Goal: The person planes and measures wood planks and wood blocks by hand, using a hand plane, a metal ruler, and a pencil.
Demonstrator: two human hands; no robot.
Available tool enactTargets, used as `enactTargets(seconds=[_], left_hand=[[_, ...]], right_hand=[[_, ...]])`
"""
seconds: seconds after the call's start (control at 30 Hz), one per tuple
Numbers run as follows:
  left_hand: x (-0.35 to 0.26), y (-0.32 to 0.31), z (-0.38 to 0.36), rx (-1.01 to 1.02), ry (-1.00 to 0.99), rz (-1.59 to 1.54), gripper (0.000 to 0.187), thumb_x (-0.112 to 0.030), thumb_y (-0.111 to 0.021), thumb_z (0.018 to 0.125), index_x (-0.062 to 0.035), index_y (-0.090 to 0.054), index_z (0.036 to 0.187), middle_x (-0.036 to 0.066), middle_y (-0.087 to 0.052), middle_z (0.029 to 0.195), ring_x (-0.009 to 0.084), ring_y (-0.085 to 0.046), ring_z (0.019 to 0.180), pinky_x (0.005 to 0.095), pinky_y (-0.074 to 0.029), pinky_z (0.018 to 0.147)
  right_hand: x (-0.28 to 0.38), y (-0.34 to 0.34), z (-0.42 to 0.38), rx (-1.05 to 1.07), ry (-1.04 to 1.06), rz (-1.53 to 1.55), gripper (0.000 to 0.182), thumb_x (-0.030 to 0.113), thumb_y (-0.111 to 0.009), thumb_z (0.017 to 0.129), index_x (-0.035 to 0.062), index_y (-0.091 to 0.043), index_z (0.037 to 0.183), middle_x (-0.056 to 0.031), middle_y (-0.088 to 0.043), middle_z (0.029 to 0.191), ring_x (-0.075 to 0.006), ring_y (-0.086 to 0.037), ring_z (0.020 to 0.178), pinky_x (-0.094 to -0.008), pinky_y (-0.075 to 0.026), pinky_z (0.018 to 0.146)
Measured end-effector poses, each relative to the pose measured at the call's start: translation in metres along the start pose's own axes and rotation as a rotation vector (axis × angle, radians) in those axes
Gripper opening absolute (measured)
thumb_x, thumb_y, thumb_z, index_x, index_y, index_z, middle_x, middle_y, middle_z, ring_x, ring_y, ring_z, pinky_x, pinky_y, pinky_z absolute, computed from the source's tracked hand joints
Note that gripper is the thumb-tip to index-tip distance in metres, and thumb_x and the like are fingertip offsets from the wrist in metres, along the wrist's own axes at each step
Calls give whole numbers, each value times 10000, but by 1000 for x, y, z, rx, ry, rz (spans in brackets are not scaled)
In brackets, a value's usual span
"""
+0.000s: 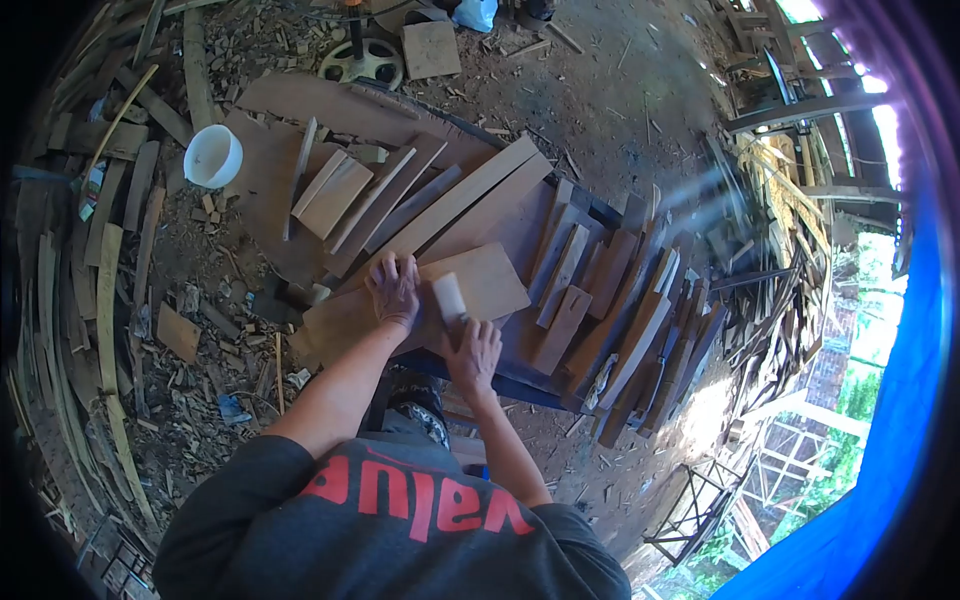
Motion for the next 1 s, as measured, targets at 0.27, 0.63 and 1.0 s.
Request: enactTargets(seconds=[0.27,0.63,1.0], left_hand=[[-7,12,2,6,-23,23,165,-260,-489,955,-159,-540,1075,134,-440,1252,385,-418,1185,527,-361,930],[-5,8,3,46,-9,18,181,-283,-475,972,-149,-542,1072,145,-458,1243,379,-426,1173,539,-363,921],[1,-1,2,64,-2,7,217,-220,-520,932,-152,-545,1136,138,-428,1289,371,-382,1237,527,-324,982]], right_hand=[[-17,22,86,-267,-162,-46,434,314,-703,818,-4,-504,1037,-215,-509,1035,-399,-506,988,-499,-424,838],[-42,18,27,-260,-55,-72,481,306,-707,823,-40,-489,1077,-222,-504,1006,-422,-508,975,-510,-421,842],[35,2,63,-150,120,-12,459,310,-712,789,-3,-505,1053,-210,-513,1014,-394,-510,955,-499,-422,808]])
Point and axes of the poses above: each hand's wrist, its own z-axis towards the middle knuckle, its own y-axis out of the back of the hand, x = y × z, the point moved 8 cm from there along z, towards the middle knuckle
